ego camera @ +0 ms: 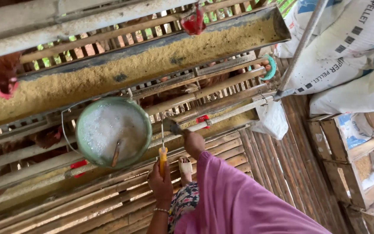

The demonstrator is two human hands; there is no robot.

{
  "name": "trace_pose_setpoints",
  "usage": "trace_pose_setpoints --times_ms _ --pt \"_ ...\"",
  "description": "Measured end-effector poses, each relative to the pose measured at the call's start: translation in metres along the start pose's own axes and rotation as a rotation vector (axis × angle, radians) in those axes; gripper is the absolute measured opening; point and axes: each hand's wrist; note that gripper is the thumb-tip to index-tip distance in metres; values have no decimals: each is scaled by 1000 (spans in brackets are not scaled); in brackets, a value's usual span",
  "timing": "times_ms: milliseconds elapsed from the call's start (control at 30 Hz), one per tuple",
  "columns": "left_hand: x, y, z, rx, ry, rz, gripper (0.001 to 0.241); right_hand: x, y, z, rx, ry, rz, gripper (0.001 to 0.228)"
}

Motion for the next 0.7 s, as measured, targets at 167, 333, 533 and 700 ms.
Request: trace_pose_setpoints --times_ms 167,333,533,700 --pt "-4 3 -15 39 -51 135 28 6 74 -33 0 -226 -58 30" --pt "-13 -17 -12 -82 24 47 31 -38 100 -98 -26 -409 -387 35" --pt "-17 -21 -39 0 44 165 32 -12 56 -34 -173 -102 -30 37" --pt "-30 -16 -50 -22 116 176 37 -49 112 -85 -112 -225 -319 49"
Point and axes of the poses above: each hand's wrist, its own x-axis away from the middle knuckle, its own y-axis out of the back of the hand, z = x × y, and after that the axes turned 2 degrees about -y, right-handed
